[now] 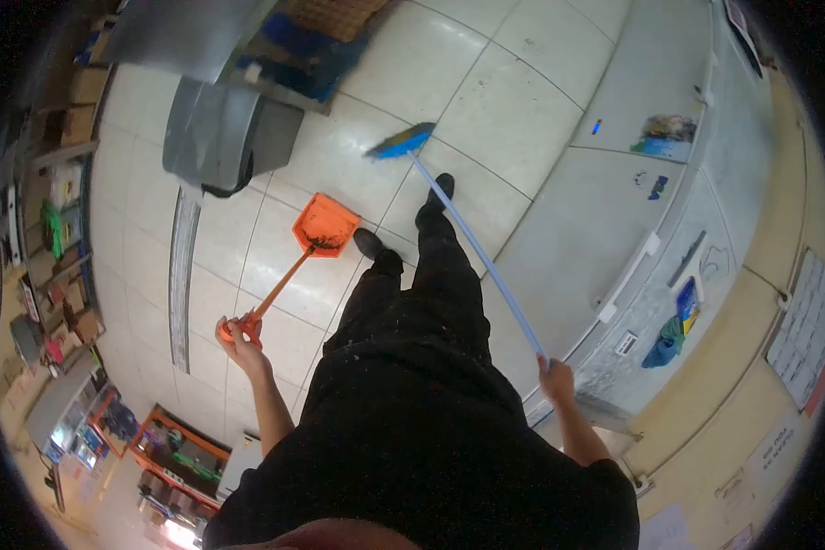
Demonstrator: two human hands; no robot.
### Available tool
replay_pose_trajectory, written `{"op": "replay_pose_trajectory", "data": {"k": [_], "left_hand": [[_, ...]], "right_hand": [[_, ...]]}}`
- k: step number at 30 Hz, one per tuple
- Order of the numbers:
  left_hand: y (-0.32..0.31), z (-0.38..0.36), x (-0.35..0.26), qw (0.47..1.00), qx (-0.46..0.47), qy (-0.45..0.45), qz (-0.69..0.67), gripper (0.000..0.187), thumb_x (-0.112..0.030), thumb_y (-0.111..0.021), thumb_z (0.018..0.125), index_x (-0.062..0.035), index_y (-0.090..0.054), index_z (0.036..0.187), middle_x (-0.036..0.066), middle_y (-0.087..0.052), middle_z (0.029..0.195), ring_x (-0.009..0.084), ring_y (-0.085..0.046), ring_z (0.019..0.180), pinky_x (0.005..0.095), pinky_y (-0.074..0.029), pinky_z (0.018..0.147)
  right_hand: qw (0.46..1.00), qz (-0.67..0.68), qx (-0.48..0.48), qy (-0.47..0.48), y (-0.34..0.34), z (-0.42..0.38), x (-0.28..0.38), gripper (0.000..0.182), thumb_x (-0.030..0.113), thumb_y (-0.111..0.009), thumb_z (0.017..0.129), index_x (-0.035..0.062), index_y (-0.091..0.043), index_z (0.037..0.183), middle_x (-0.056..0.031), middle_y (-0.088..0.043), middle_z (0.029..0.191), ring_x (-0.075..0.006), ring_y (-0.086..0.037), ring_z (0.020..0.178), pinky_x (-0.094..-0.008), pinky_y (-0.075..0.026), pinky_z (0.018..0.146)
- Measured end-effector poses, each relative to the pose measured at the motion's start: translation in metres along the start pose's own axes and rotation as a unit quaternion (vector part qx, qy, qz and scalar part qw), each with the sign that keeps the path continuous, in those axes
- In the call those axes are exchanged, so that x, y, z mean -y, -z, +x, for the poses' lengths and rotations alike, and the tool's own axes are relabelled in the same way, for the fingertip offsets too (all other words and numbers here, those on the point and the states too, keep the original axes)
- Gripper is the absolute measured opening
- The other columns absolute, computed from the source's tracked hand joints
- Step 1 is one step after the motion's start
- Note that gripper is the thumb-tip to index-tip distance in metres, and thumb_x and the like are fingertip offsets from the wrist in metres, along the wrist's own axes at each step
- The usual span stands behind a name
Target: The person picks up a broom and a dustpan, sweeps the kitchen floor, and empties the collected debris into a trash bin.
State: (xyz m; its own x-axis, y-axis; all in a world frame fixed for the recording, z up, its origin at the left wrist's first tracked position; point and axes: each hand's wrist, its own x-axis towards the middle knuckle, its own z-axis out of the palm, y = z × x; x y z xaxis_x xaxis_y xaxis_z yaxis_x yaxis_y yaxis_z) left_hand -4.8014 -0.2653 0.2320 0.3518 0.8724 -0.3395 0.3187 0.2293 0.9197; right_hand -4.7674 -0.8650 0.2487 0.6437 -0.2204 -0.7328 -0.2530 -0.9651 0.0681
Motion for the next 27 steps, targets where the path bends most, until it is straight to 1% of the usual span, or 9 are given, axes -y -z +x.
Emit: {"op": "replay_pose_trajectory", "data": {"k": [5,9,10,13,15,17,21,26,27], "left_hand": [[-0.068,-0.017,-0.022,1.000,-0.006,0.001,0.019,0.031,-0.021,-0.046,0.097,-0.0080,-0.036,0.123,0.010,-0.048,0.106,0.0277,-0.058,0.098,0.0424,-0.055,0.081],[-0.111,-0.032,-0.039,1.000,-0.005,-0.013,0.026,0.034,-0.023,-0.047,0.096,-0.0066,-0.035,0.124,0.010,-0.049,0.103,0.0251,-0.056,0.098,0.0409,-0.053,0.082],[-0.118,-0.033,-0.040,0.999,-0.001,-0.015,0.028,0.031,-0.022,-0.046,0.097,-0.0084,-0.036,0.123,0.010,-0.049,0.103,0.0288,-0.058,0.097,0.0448,-0.053,0.083],[-0.144,-0.047,-0.056,0.998,0.040,-0.027,0.039,0.029,-0.020,-0.045,0.097,-0.0085,-0.037,0.122,0.010,-0.050,0.103,0.0297,-0.058,0.099,0.0475,-0.052,0.086],[-0.153,-0.049,-0.063,0.996,0.071,-0.034,0.044,0.028,-0.020,-0.044,0.097,-0.0085,-0.037,0.121,0.010,-0.050,0.104,0.0298,-0.057,0.100,0.0481,-0.052,0.087],[-0.169,-0.048,-0.073,0.991,0.099,-0.044,0.080,0.024,-0.019,-0.043,0.097,-0.0085,-0.038,0.119,0.010,-0.050,0.106,0.0284,-0.058,0.098,0.0482,-0.051,0.088],[-0.174,-0.030,-0.070,0.982,0.145,-0.047,0.108,0.023,-0.020,-0.042,0.097,-0.0091,-0.039,0.118,0.010,-0.050,0.106,0.0275,-0.058,0.098,0.0480,-0.051,0.088],[-0.139,0.009,-0.075,0.974,0.199,-0.041,0.095,0.021,-0.020,-0.043,0.097,-0.0089,-0.039,0.116,0.009,-0.051,0.103,0.0265,-0.058,0.096,0.0480,-0.051,0.088],[-0.127,0.023,-0.079,0.974,0.204,-0.039,0.091,0.021,-0.020,-0.043,0.097,-0.0089,-0.039,0.116,0.009,-0.051,0.103,0.0265,-0.058,0.096,0.0480,-0.051,0.088]], "right_hand": [[0.981,0.161,-0.105,0.043,-0.044,0.067,0.023,0.057,0.047,-0.046,0.091,-0.0024,-0.057,0.065,-0.0265,-0.056,0.064,-0.0446,-0.055,0.061,-0.0509,-0.042,0.058],[0.946,0.321,-0.016,-0.051,0.070,0.234,0.107,0.062,0.049,-0.042,0.092,-0.0023,-0.058,0.061,-0.0214,-0.057,0.057,-0.0362,-0.058,0.056,-0.0453,-0.046,0.059],[0.955,0.247,-0.134,0.093,0.035,0.326,0.086,0.063,0.050,-0.039,0.092,-0.0012,-0.058,0.060,-0.0179,-0.058,0.055,-0.0332,-0.060,0.056,-0.0444,-0.048,0.061],[0.937,0.307,-0.164,0.029,0.141,0.470,0.131,0.061,0.047,-0.035,0.093,0.0018,-0.060,0.061,-0.0141,-0.060,0.059,-0.0288,-0.061,0.056,-0.0419,-0.050,0.061],[0.952,0.275,-0.093,0.095,0.186,0.569,0.130,0.045,0.036,-0.033,0.095,-0.0007,-0.057,0.086,-0.0188,-0.061,0.064,-0.0300,-0.061,0.053,-0.0380,-0.052,0.054],[0.885,0.460,-0.042,-0.058,0.218,0.610,0.153,0.051,0.042,-0.034,0.094,-0.0024,-0.059,0.087,-0.0177,-0.063,0.070,-0.0254,-0.061,0.053,-0.0397,-0.052,0.058],[0.903,0.415,-0.046,-0.097,0.190,0.630,0.177,0.047,0.034,-0.029,0.095,-0.0041,-0.057,0.095,-0.0208,-0.063,0.074,-0.0296,-0.064,0.057,-0.0412,-0.053,0.060],[0.982,0.168,-0.075,0.038,-0.037,0.592,0.165,0.044,0.029,-0.028,0.096,-0.0036,-0.038,0.124,-0.0238,-0.063,0.079,-0.0334,-0.065,0.062,-0.0429,-0.054,0.057],[0.924,0.369,0.064,-0.074,-0.037,0.527,0.180,0.044,0.028,-0.029,0.097,-0.0040,-0.039,0.125,-0.0237,-0.063,0.081,-0.0323,-0.065,0.063,-0.0422,-0.054,0.055]]}}
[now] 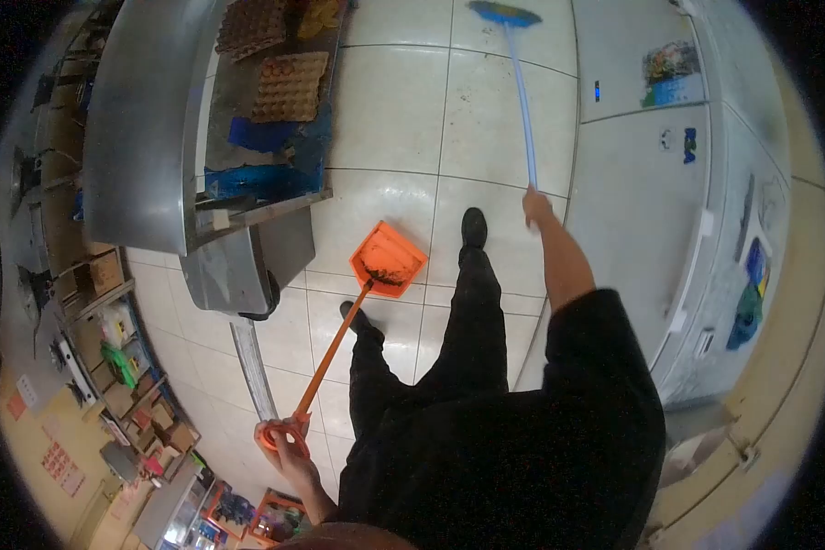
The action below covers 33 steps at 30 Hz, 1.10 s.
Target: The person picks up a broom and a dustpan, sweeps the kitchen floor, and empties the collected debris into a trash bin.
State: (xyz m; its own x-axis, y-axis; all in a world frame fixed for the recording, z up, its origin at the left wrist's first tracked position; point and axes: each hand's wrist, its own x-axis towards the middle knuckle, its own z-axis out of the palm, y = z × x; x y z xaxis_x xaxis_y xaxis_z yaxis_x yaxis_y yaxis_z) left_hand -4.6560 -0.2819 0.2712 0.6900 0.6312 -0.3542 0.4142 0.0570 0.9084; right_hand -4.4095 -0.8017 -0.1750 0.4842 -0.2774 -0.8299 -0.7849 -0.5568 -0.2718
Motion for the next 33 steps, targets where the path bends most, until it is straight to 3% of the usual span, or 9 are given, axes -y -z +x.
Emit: {"op": "replay_pose_trajectory", "data": {"k": [4,8,10,11,12,17,19,27,33], "left_hand": [[0.077,0.035,0.013,0.994,0.098,0.010,-0.042,0.023,-0.020,-0.045,0.097,-0.0061,-0.038,0.113,0.010,-0.050,0.095,0.0266,-0.059,0.089,0.0454,-0.051,0.085],[0.165,0.064,0.021,0.979,0.194,0.022,-0.059,0.021,-0.018,-0.044,0.097,-0.0044,-0.037,0.113,0.010,-0.050,0.092,0.0245,-0.059,0.086,0.0420,-0.049,0.085],[0.196,0.072,0.020,0.976,0.208,0.015,-0.054,0.021,-0.017,-0.042,0.098,-0.0043,-0.037,0.113,0.010,-0.050,0.091,0.0238,-0.059,0.085,0.0422,-0.049,0.085],[0.213,0.074,0.018,0.975,0.216,0.010,-0.046,0.020,-0.015,-0.041,0.098,-0.0041,-0.037,0.114,0.010,-0.050,0.091,0.0231,-0.059,0.084,0.0423,-0.049,0.085],[0.227,0.077,0.018,0.973,0.225,0.014,-0.046,0.021,-0.016,-0.042,0.098,-0.0040,-0.037,0.115,0.009,-0.050,0.091,0.0219,-0.058,0.083,0.0412,-0.049,0.085],[0.262,0.090,0.023,0.973,0.226,0.006,-0.043,0.023,-0.014,-0.042,0.098,-0.0041,-0.037,0.117,0.009,-0.050,0.091,0.0202,-0.057,0.083,0.0394,-0.049,0.085],[0.275,0.091,0.031,0.973,0.228,0.005,-0.041,0.023,-0.014,-0.042,0.097,-0.0041,-0.036,0.118,0.009,-0.050,0.091,0.0197,-0.057,0.083,0.0388,-0.050,0.085],[0.270,0.070,0.036,0.989,0.144,-0.036,0.012,0.027,-0.016,-0.043,0.097,-0.0031,-0.035,0.120,0.012,-0.052,0.091,0.0204,-0.058,0.082,0.0389,-0.050,0.084],[0.279,0.033,0.057,0.997,0.038,-0.060,0.035,0.033,-0.026,-0.046,0.096,-0.0041,-0.033,0.117,0.014,-0.055,0.089,0.0236,-0.060,0.083,0.0382,-0.051,0.079]], "right_hand": [[0.991,0.095,-0.035,-0.087,-0.117,-0.186,-0.048,0.071,0.050,-0.020,0.095,-0.0076,-0.059,0.080,-0.0211,-0.059,0.059,-0.0320,-0.063,0.054,-0.0430,-0.051,0.068],[0.999,0.030,-0.025,-0.002,-0.249,-0.336,-0.125,0.071,0.055,-0.025,0.094,-0.0067,-0.057,0.077,-0.0192,-0.059,0.063,-0.0305,-0.061,0.052,-0.0437,-0.049,0.049],[0.975,0.121,-0.008,-0.186,-0.299,-0.428,-0.126,0.070,0.054,-0.025,0.094,-0.0081,-0.057,0.087,-0.0207,-0.060,0.067,-0.0325,-0.062,0.056,-0.0455,-0.051,0.052],[0.986,0.064,0.055,-0.141,-0.309,-0.478,-0.129,0.067,0.050,-0.024,0.095,-0.0084,-0.056,0.092,-0.0223,-0.061,0.072,-0.0349,-0.063,0.059,-0.0470,-0.052,0.055],[0.982,-0.150,-0.013,0.118,-0.362,-0.493,-0.201,0.064,0.047,-0.024,0.096,-0.0084,-0.056,0.091,-0.0244,-0.062,0.074,-0.0371,-0.063,0.059,-0.0475,-0.052,0.055],[0.988,0.013,-0.119,0.096,-0.365,-0.665,-0.147,0.065,0.051,-0.030,0.095,-0.0052,-0.058,0.082,-0.0195,-0.060,0.060,-0.0312,-0.061,0.052,-0.0429,-0.049,0.049],[0.988,0.061,-0.086,-0.113,-0.351,-0.699,-0.119,0.064,0.051,-0.033,0.094,-0.0056,-0.059,0.077,-0.0219,-0.060,0.062,-0.0355,-0.061,0.053,-0.0448,-0.048,0.052],[0.957,-0.036,-0.256,0.134,-0.251,-0.387,-0.019,0.065,0.049,-0.032,0.094,-0.0047,-0.062,0.071,-0.0290,-0.059,0.070,-0.0436,-0.061,0.069,-0.0503,-0.048,0.070],[0.986,0.015,-0.153,0.059,-0.191,-0.193,0.122,0.067,0.047,-0.028,0.095,-0.0081,-0.063,0.080,-0.0268,-0.063,0.074,-0.0418,-0.063,0.065,-0.0460,-0.051,0.071]]}}
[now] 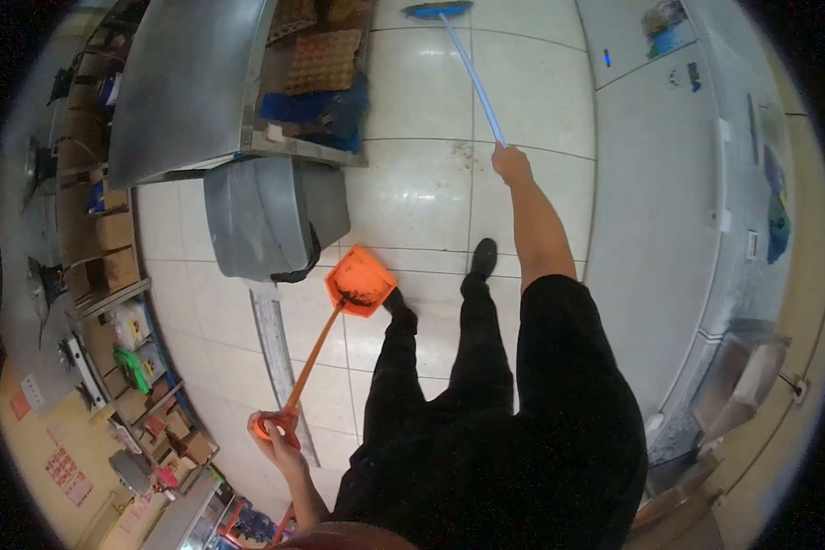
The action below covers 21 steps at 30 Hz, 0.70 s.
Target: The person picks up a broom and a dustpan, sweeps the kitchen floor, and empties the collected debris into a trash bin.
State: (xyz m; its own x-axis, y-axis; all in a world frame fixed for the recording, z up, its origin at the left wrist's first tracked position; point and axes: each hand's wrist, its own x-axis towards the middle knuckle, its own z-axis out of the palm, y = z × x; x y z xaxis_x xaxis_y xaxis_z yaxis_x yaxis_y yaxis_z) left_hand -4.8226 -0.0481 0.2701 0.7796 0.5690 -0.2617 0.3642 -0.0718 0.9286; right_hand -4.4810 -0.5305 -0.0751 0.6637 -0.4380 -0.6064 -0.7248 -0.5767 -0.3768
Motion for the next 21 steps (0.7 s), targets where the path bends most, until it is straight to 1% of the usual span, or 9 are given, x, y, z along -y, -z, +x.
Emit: {"op": "replay_pose_trajectory", "data": {"k": [5,7,9,10,11,12,14,16,21], "left_hand": [[0.021,0.002,-0.001,0.998,-0.061,0.004,-0.006,0.032,-0.025,-0.047,0.096,-0.0041,-0.035,0.116,0.011,-0.050,0.094,0.0219,-0.059,0.081,0.0345,-0.053,0.079],[0.046,0.015,0.014,0.998,-0.045,0.023,-0.033,0.027,-0.022,-0.045,0.097,-0.0065,-0.036,0.118,0.009,-0.049,0.098,0.0220,-0.057,0.086,0.0402,-0.053,0.080],[0.063,0.031,0.010,0.997,-0.019,0.052,-0.057,0.024,-0.019,-0.043,0.098,-0.0086,-0.038,0.119,0.008,-0.048,0.102,0.0219,-0.056,0.091,0.0449,-0.053,0.082],[0.069,0.040,0.013,0.996,-0.015,0.056,-0.062,0.024,-0.019,-0.043,0.098,-0.0086,-0.038,0.119,0.008,-0.048,0.102,0.0219,-0.056,0.091,0.0449,-0.053,0.082],[0.077,0.049,0.018,0.996,-0.002,0.061,-0.072,0.024,-0.019,-0.043,0.098,-0.0087,-0.038,0.119,0.008,-0.048,0.101,0.0217,-0.056,0.091,0.0447,-0.053,0.082],[0.083,0.057,0.021,0.994,0.011,0.064,-0.083,0.024,-0.019,-0.043,0.098,-0.0088,-0.038,0.119,0.007,-0.048,0.101,0.0215,-0.056,0.091,0.0445,-0.053,0.081],[0.080,0.068,0.018,0.993,0.026,0.077,-0.090,0.025,-0.019,-0.043,0.098,-0.0073,-0.038,0.119,0.008,-0.049,0.097,0.0202,-0.056,0.087,0.0412,-0.053,0.082],[0.081,0.079,0.012,0.992,0.037,0.084,-0.089,0.026,-0.019,-0.044,0.097,-0.0058,-0.037,0.118,0.008,-0.049,0.093,0.0189,-0.056,0.084,0.0379,-0.053,0.082],[0.099,0.084,0.017,0.989,0.086,0.057,-0.104,0.023,-0.018,-0.044,0.097,-0.0050,-0.037,0.115,0.009,-0.049,0.094,0.0199,-0.057,0.084,0.0406,-0.052,0.084]], "right_hand": [[0.989,-0.128,0.061,0.048,-0.093,-0.048,-0.135,0.061,0.046,-0.025,0.095,-0.0058,-0.058,0.093,-0.0238,-0.064,0.074,-0.0381,-0.065,0.071,-0.0442,-0.053,0.069],[0.985,-0.154,0.020,0.071,-0.076,-0.169,-0.193,0.060,0.045,-0.025,0.095,-0.0062,-0.057,0.101,-0.0277,-0.063,0.086,-0.0410,-0.063,0.081,-0.0444,-0.051,0.075],[0.972,-0.128,0.176,-0.088,-0.044,-0.278,-0.238,0.056,0.042,-0.028,0.096,-0.0054,-0.055,0.103,-0.0277,-0.062,0.094,-0.0362,-0.063,0.083,-0.0448,-0.051,0.071],[0.973,-0.201,0.106,0.045,-0.053,-0.327,-0.279,0.064,0.048,-0.025,0.095,-0.0060,-0.059,0.095,-0.0324,-0.060,0.094,-0.0432,-0.060,0.093,-0.0499,-0.046,0.084],[0.975,-0.169,0.131,-0.061,-0.052,-0.369,-0.319,0.064,0.050,-0.026,0.094,-0.0050,-0.059,0.096,-0.0311,-0.061,0.091,-0.0430,-0.060,0.090,-0.0503,-0.047,0.082],[0.964,-0.143,0.146,-0.168,-0.014,-0.438,-0.279,0.065,0.052,-0.028,0.093,-0.0040,-0.060,0.098,-0.0298,-0.062,0.088,-0.0428,-0.061,0.088,-0.0507,-0.047,0.081],[0.969,-0.228,0.076,-0.061,-0.014,-0.520,-0.323,0.062,0.052,-0.033,0.093,-0.0038,-0.061,0.093,-0.0274,-0.063,0.082,-0.0434,-0.061,0.082,-0.0503,-0.048,0.077],[0.966,-0.225,0.053,-0.117,0.013,-0.582,-0.265,0.059,0.050,-0.039,0.092,-0.0032,-0.063,0.087,-0.0259,-0.063,0.078,-0.0438,-0.061,0.077,-0.0498,-0.049,0.073],[0.984,-0.135,-0.022,-0.117,-0.027,-0.582,-0.238,0.058,0.050,-0.041,0.091,-0.0024,-0.063,0.077,-0.0271,-0.062,0.075,-0.0445,-0.060,0.074,-0.0512,-0.047,0.071]]}}
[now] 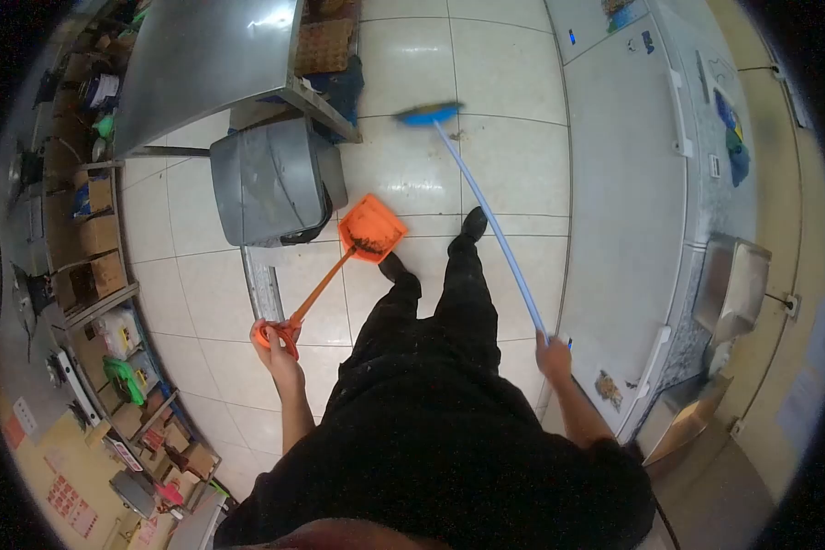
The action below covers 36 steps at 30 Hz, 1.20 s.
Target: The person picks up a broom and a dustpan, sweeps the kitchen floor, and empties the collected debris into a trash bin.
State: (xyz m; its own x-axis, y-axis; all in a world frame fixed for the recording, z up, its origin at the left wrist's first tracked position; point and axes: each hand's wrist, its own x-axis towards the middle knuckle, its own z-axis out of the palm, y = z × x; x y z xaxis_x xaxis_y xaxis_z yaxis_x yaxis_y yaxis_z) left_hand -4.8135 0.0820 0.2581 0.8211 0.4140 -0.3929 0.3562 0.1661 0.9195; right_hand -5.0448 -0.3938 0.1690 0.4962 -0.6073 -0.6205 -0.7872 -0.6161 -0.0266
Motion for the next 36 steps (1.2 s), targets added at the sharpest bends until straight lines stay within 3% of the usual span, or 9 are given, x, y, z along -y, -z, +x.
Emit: {"op": "replay_pose_trajectory", "data": {"k": [5,7,10,14,16,17,21,29,36], "left_hand": [[0.005,-0.014,0.002,1.000,-0.015,-0.009,-0.013,0.025,-0.021,-0.045,0.097,-0.0040,-0.037,0.114,0.011,-0.049,0.096,0.0212,-0.057,0.083,0.0418,-0.052,0.083],[0.012,-0.025,0.005,0.999,0.011,-0.031,0.020,0.026,-0.022,-0.045,0.097,-0.0033,-0.037,0.113,0.011,-0.048,0.096,0.0234,-0.057,0.083,0.0444,-0.051,0.084],[0.017,-0.041,0.000,0.998,-0.002,-0.039,0.044,0.026,-0.021,-0.044,0.097,-0.0031,-0.036,0.114,0.011,-0.048,0.095,0.0257,-0.058,0.083,0.0464,-0.049,0.085],[0.026,-0.038,-0.007,0.999,0.001,0.000,0.036,0.027,-0.021,-0.045,0.097,-0.0037,-0.036,0.115,0.010,-0.047,0.095,0.0246,-0.059,0.082,0.0446,-0.050,0.084],[0.040,-0.029,-0.002,0.999,0.042,0.010,0.007,0.026,-0.019,-0.045,0.097,-0.0038,-0.036,0.116,0.009,-0.048,0.095,0.0217,-0.059,0.082,0.0415,-0.050,0.083],[0.046,-0.026,0.000,0.999,0.043,0.011,0.006,0.026,-0.019,-0.045,0.097,-0.0038,-0.036,0.116,0.009,-0.048,0.095,0.0217,-0.059,0.082,0.0415,-0.050,0.083],[0.043,-0.019,-0.009,0.997,0.064,0.031,0.017,0.023,-0.016,-0.044,0.097,-0.0037,-0.037,0.116,0.008,-0.049,0.094,0.0187,-0.057,0.081,0.0378,-0.050,0.083],[0.027,-0.010,0.002,0.995,0.091,0.045,0.002,0.024,-0.017,-0.045,0.097,-0.0053,-0.037,0.117,0.007,-0.049,0.093,0.0184,-0.057,0.080,0.0365,-0.050,0.083],[-0.016,-0.013,0.000,0.995,0.095,0.009,0.034,0.026,-0.019,-0.045,0.097,-0.0084,-0.037,0.119,0.008,-0.047,0.096,0.0225,-0.059,0.086,0.0432,-0.052,0.083]], "right_hand": [[0.988,0.066,-0.004,0.137,-0.065,0.183,0.151,0.061,0.049,-0.039,0.092,-0.0022,-0.061,0.067,-0.0233,-0.062,0.068,-0.0414,-0.061,0.068,-0.0494,-0.047,0.065],[0.946,0.256,0.187,0.063,-0.083,0.246,0.215,0.058,0.045,-0.030,0.095,0.0007,-0.062,0.075,-0.0180,-0.060,0.057,-0.0363,-0.063,0.064,-0.0491,-0.047,0.069],[0.963,0.074,0.177,0.189,-0.122,0.252,0.240,0.054,0.041,-0.026,0.096,0.0000,-0.060,0.087,-0.0211,-0.063,0.066,-0.0378,-0.064,0.072,-0.0498,-0.047,0.075],[0.965,-0.063,0.179,0.183,-0.167,0.182,0.110,0.043,0.034,-0.026,0.096,0.0056,-0.046,0.121,-0.0291,-0.060,0.093,-0.0449,-0.059,0.090,-0.0521,-0.046,0.080],[0.970,-0.044,0.219,0.096,-0.094,0.088,0.072,0.070,0.052,-0.028,0.094,-0.0098,-0.059,0.099,-0.0330,-0.058,0.101,-0.0461,-0.055,0.101,-0.0494,-0.044,0.085],[0.959,-0.120,0.221,0.131,-0.089,0.056,0.030,0.041,0.033,-0.028,0.097,0.0063,-0.044,0.124,-0.0287,-0.060,0.091,-0.0446,-0.060,0.086,-0.0528,-0.048,0.073],[0.987,-0.119,0.106,0.004,-0.078,-0.048,-0.092,0.055,0.049,-0.037,0.093,-0.0006,-0.061,0.092,-0.0284,-0.062,0.086,-0.0413,-0.061,0.081,-0.0502,-0.048,0.069],[0.998,0.028,0.010,-0.059,-0.059,-0.132,-0.035,0.055,0.050,-0.049,0.089,-0.0006,-0.060,0.068,-0.0240,-0.059,0.066,-0.0435,-0.059,0.067,-0.0514,-0.045,0.063],[0.972,0.185,-0.130,0.070,-0.024,0.170,0.092,0.057,0.049,-0.048,0.089,-0.0020,-0.058,0.064,-0.0263,-0.058,0.066,-0.0430,-0.058,0.065,-0.0496,-0.044,0.059]]}}
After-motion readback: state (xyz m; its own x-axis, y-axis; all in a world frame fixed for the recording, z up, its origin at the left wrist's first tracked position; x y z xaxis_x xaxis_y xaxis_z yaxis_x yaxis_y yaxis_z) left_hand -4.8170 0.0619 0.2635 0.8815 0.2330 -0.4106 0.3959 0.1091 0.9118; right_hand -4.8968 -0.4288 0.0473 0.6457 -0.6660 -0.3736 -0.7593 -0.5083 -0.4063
